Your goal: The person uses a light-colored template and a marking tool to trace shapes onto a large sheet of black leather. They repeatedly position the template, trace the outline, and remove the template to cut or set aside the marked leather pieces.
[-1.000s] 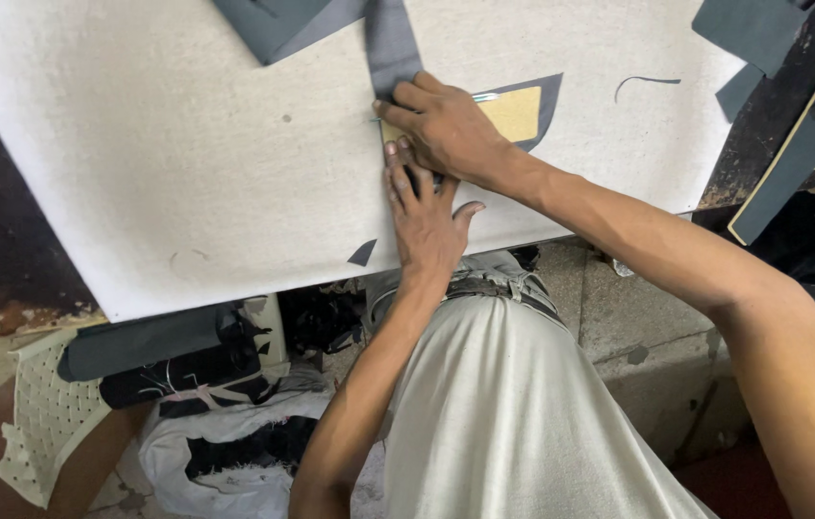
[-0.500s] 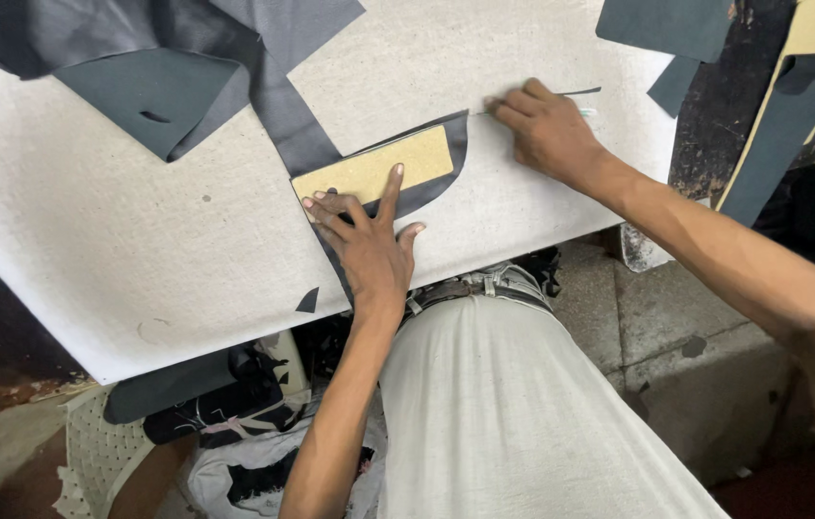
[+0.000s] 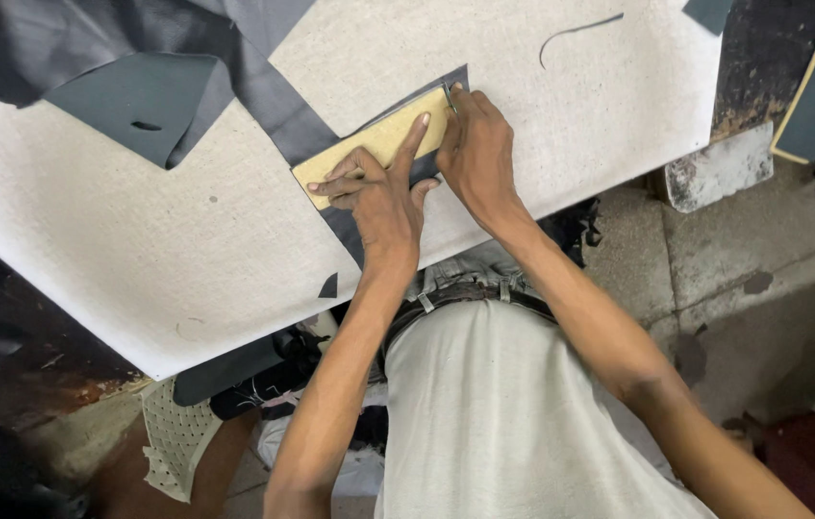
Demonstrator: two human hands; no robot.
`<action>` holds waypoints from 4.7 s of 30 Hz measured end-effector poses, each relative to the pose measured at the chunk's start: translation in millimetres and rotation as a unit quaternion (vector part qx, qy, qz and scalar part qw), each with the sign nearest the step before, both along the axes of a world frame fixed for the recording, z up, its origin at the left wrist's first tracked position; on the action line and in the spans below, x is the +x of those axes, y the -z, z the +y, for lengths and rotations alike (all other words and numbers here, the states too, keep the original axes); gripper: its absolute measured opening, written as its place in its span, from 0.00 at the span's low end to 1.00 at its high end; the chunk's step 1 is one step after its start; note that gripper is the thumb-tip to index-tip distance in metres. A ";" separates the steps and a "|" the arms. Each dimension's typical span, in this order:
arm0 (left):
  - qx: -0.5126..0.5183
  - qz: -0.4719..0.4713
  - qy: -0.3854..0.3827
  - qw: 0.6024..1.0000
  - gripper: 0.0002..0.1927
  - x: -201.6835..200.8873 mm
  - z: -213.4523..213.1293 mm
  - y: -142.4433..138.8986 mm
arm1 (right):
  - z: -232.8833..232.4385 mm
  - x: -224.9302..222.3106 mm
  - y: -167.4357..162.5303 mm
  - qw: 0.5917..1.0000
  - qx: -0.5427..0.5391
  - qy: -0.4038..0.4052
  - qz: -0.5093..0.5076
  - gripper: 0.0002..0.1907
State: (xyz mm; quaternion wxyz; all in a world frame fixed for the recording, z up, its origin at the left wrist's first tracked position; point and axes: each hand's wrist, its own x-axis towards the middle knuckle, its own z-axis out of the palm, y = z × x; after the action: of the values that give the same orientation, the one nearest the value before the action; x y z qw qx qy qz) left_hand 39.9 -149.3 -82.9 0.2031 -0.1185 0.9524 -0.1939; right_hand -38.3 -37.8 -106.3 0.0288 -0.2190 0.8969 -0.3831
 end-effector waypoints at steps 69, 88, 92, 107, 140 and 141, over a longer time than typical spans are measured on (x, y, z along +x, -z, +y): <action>0.525 0.138 0.023 0.839 0.38 62.5 -149.9 -2.0 | -52.0 89.8 -6.6 0.878 0.112 -0.405 0.228 0.27; 0.387 0.130 -0.022 0.913 0.43 44.0 -86.3 -21.2 | 94.8 -69.8 -21.0 0.819 0.382 -0.389 0.181 0.31; 0.429 0.299 0.013 0.852 0.38 24.8 -46.8 -24.5 | 129.7 -79.6 -2.4 0.870 0.356 -0.317 0.129 0.27; 0.385 0.110 -0.082 0.913 0.14 -55.9 37.7 -73.2 | 288.1 -57.9 49.6 0.959 -0.236 0.060 -0.145 0.10; 0.508 -0.035 -0.439 0.740 0.28 224.5 26.2 -27.7 | 55.4 -71.2 -51.5 0.961 -0.071 -0.194 -0.184 0.12; 0.523 0.073 -0.414 0.741 0.26 223.1 18.1 -31.6 | 36.5 -63.2 -54.5 0.963 -0.071 -0.208 -0.158 0.11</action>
State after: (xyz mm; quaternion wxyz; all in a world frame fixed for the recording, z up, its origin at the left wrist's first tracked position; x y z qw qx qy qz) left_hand 263.0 -131.2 -51.3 0.2230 -0.3901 0.7733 0.4473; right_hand -101.5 -1.3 -51.8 0.2336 -0.3391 0.7860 -0.4611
